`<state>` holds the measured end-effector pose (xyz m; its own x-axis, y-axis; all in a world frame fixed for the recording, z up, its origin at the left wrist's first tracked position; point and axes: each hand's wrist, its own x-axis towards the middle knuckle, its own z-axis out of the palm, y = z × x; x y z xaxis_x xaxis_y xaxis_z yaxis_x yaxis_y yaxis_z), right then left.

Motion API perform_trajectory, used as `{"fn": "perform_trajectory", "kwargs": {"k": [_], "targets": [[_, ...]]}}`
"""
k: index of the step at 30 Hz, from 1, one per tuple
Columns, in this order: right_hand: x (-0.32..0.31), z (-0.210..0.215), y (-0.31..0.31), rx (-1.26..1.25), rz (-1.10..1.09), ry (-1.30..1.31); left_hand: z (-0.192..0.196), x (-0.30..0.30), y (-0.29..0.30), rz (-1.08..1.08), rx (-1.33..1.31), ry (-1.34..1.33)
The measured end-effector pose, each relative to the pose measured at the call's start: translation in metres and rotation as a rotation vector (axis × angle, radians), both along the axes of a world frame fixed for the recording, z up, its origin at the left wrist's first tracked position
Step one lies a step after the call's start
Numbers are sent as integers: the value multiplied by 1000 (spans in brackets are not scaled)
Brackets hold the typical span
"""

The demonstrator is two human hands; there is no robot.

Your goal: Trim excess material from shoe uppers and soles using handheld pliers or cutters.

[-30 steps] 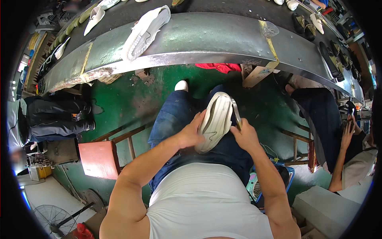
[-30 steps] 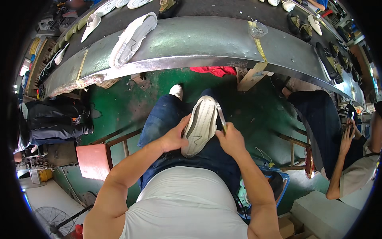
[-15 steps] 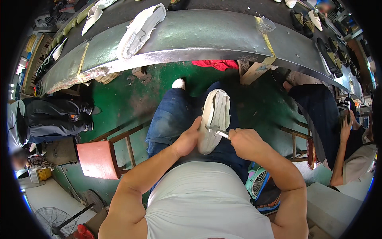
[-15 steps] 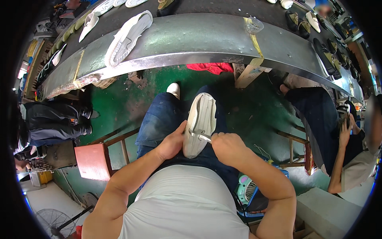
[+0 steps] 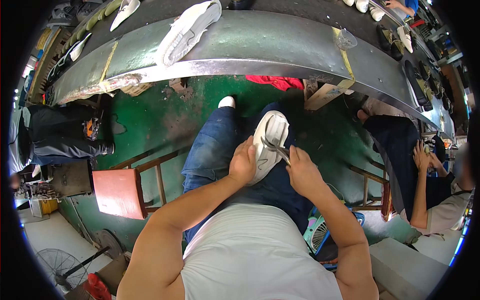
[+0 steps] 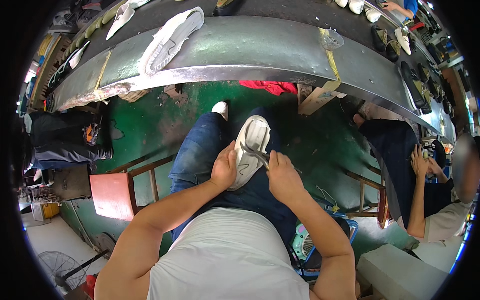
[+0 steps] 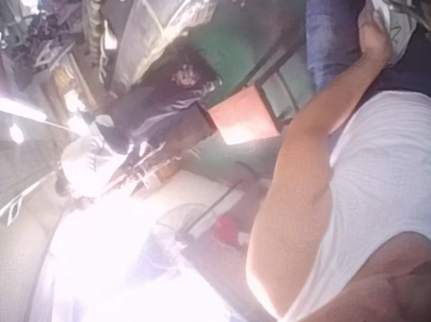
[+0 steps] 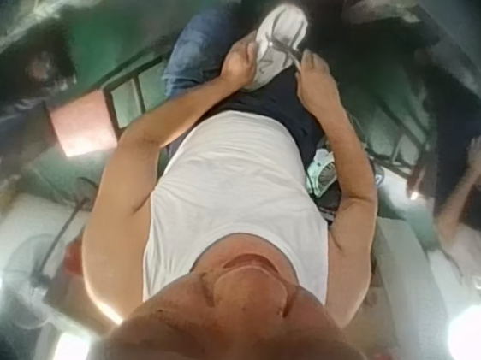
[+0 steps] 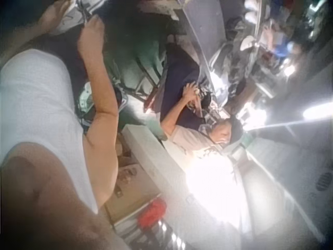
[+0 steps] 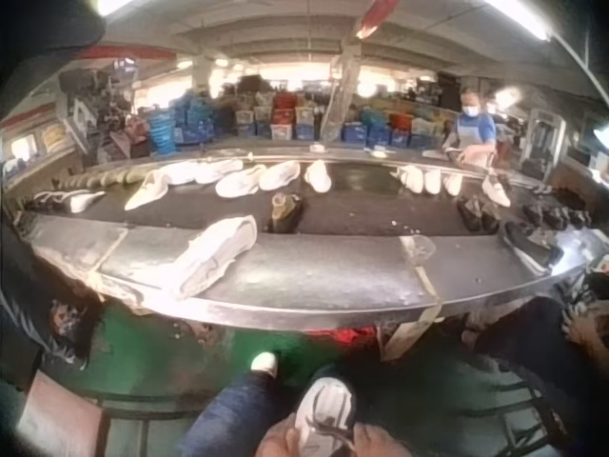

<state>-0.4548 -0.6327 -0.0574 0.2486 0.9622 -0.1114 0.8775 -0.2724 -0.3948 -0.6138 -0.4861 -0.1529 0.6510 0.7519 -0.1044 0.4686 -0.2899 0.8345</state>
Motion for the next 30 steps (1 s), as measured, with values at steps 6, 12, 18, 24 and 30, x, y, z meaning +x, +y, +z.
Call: {"fn": "perform_trajectory", "kwargs": {"k": [6, 12, 18, 24, 30], "targets": [[5, -23, -6, -134, -176, 106, 20, 0, 7, -307, 258, -8], [33, -27, -19, -165, -233, 337, 48, 8, 25, -622, 288, 275], [44, 4, 1, 36, -333, 546, 53, 14, 31, -639, 220, 347], [23, -35, 13, -91, -220, 317, 54, 6, 31, -689, 224, 319], [26, -19, 7, -114, -189, 360, 29, -18, 17, -350, -79, 42]]}}
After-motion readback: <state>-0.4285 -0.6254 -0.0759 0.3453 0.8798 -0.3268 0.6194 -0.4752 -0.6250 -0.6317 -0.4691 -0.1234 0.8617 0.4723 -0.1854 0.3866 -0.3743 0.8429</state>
